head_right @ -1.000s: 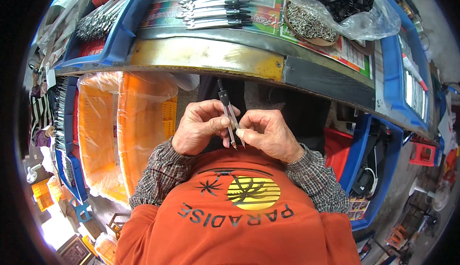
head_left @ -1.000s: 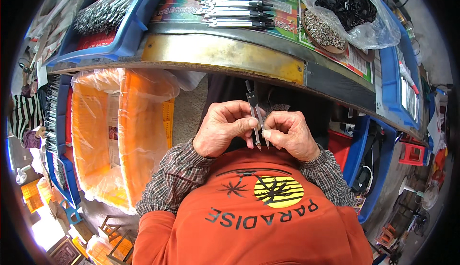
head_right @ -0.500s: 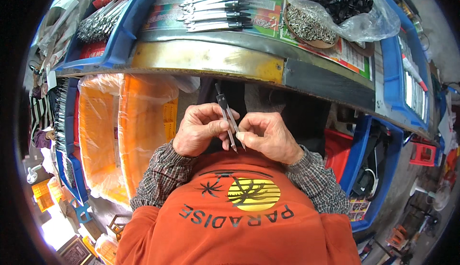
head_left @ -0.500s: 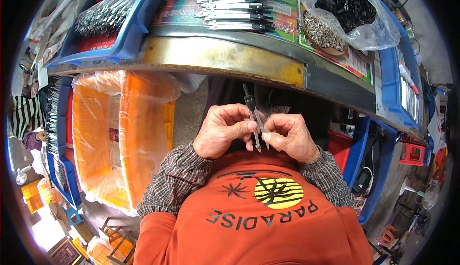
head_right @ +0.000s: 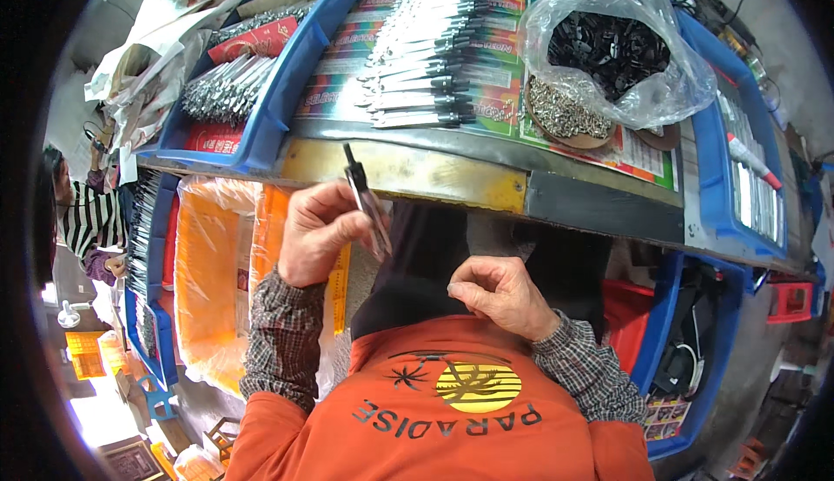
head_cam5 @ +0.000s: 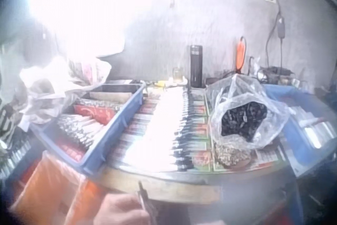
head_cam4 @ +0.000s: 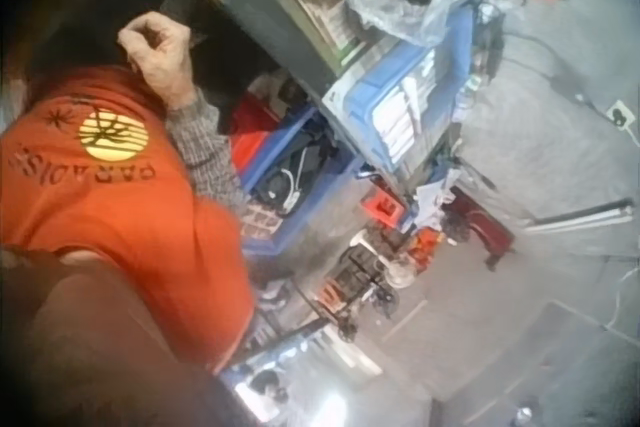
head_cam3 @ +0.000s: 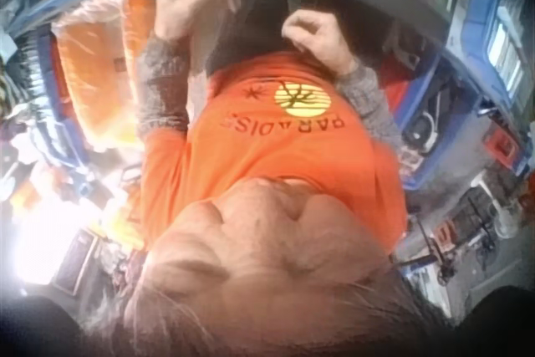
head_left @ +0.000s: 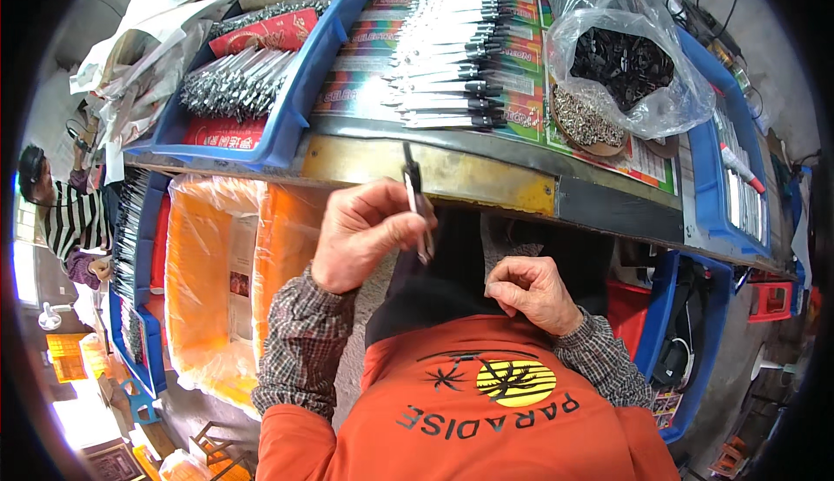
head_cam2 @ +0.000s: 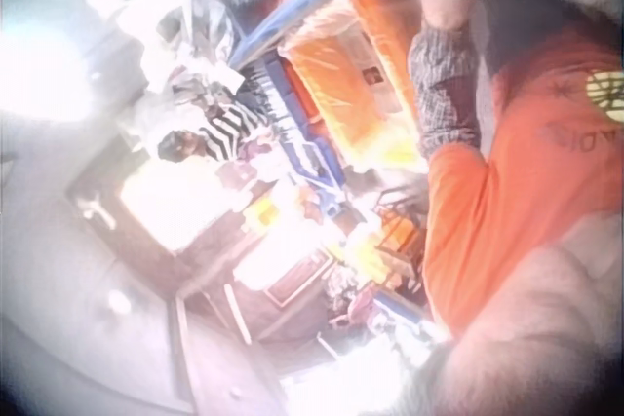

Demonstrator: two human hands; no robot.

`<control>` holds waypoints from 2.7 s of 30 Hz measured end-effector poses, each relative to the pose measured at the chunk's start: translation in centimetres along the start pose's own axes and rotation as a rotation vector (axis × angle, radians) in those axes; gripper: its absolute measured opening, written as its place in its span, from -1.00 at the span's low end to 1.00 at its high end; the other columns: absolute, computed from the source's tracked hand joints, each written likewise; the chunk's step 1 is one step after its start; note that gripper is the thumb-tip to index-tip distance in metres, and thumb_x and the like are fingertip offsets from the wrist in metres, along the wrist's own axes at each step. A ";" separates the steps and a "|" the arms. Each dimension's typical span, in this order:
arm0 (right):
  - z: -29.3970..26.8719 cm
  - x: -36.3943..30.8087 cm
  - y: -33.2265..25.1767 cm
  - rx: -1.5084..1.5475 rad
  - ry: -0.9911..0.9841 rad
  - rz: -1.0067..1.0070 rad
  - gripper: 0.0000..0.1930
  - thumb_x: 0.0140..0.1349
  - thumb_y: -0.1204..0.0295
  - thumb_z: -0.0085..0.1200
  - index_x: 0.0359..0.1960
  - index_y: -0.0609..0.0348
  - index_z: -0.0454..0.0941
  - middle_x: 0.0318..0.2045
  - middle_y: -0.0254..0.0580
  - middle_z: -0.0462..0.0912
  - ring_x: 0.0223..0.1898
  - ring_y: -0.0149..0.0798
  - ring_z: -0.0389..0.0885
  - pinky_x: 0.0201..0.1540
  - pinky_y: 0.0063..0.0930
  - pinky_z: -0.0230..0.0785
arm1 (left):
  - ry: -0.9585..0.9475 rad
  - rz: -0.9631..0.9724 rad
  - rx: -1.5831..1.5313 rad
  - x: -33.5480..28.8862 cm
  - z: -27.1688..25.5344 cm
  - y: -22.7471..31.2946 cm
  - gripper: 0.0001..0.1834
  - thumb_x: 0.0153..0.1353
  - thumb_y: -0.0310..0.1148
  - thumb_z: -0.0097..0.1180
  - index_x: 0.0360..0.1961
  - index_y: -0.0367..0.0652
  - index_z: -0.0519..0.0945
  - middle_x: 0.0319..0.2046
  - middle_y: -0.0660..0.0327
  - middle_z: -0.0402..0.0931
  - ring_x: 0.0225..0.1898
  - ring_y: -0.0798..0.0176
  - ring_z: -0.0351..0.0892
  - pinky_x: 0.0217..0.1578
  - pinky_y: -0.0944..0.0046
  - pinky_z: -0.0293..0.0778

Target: The person assembles drafting compasses by taking metal arms and plastic parts from trays, fitting the pieces together by hand, and placing the assembled compasses in neat rows on the workbench.

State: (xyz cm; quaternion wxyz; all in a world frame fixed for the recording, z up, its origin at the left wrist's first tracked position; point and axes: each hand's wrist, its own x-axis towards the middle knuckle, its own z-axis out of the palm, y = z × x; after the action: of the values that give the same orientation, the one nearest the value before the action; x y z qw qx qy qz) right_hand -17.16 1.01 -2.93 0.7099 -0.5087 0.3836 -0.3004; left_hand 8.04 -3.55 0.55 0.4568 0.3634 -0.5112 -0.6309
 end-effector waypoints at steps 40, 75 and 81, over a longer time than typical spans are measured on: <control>-0.2 1.8 0.7 -0.057 0.207 0.027 -0.86 0.20 0.52 0.07 -0.48 0.34 0.54 -0.64 -0.35 0.52 -0.66 -0.58 0.39 -0.61 -0.68 0.24 | 0.579 0.622 1.791 5.8 -5.7 6.8 -0.91 0.02 -0.44 0.05 -0.40 -0.12 0.52 -0.46 0.15 0.48 -0.33 0.09 0.52 -0.44 0.16 0.49; -0.4 2.0 1.0 -0.035 0.214 0.076 -0.87 0.19 0.52 0.08 -0.47 0.34 0.56 -0.64 -0.37 0.51 -0.65 -0.58 0.39 -0.60 -0.69 0.24 | 0.333 0.596 1.840 6.6 -5.0 3.8 -0.76 0.00 -0.49 0.03 -0.25 -0.26 0.52 -0.34 0.13 0.47 -0.27 0.11 0.54 -0.37 0.21 0.52; -0.6 2.3 1.0 -0.025 0.223 0.091 -0.87 0.19 0.50 0.09 -0.45 0.34 0.58 -0.63 -0.37 0.51 -0.65 -0.59 0.39 -0.60 -0.70 0.24 | 0.581 0.576 1.877 8.3 -9.0 10.1 -0.93 0.03 -0.45 0.02 -0.45 -0.12 0.54 -0.52 0.14 0.47 -0.41 0.02 0.56 -0.43 0.08 0.50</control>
State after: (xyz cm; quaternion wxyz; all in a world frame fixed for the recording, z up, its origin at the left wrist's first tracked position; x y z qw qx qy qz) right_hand -16.43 -0.91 -4.55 0.6693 -0.4631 0.4863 -0.3179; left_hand 15.80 -14.89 8.55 0.2286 0.5768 -0.7363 0.2700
